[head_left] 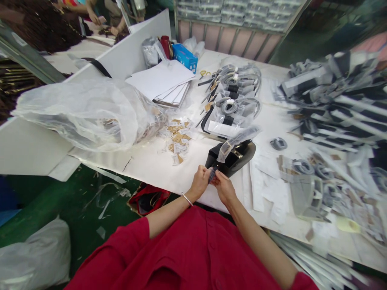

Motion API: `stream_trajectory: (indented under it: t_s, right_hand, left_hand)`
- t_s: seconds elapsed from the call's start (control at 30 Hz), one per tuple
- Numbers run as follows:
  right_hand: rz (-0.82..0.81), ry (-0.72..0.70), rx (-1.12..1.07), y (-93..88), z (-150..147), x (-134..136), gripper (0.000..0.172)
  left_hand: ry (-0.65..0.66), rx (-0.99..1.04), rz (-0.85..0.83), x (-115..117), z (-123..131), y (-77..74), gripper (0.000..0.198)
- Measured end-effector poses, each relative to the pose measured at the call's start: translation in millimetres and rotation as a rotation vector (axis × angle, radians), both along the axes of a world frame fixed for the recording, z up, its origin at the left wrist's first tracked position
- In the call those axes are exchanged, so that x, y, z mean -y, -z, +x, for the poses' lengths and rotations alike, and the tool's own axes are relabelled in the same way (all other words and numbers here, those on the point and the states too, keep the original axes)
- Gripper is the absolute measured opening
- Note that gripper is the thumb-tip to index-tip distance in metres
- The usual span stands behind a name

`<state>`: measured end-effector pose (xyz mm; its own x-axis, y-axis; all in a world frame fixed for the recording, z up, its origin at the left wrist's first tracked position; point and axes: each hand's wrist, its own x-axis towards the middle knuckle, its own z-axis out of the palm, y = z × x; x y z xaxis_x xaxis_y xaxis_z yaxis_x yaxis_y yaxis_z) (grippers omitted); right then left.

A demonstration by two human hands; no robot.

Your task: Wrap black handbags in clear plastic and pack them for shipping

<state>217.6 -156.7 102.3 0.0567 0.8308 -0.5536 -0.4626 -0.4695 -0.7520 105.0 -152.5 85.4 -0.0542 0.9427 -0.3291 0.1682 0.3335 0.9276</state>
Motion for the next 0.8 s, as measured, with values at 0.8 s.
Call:
stream_trajectory:
  t_s: [0.8]
  right_hand:
    - [0.035,-0.003,0.653,5.3,6.9,-24.1,0.034]
  left_hand:
    - [-0.036,-0.006,0.037,-17.9,6.9,-1.3,0.018]
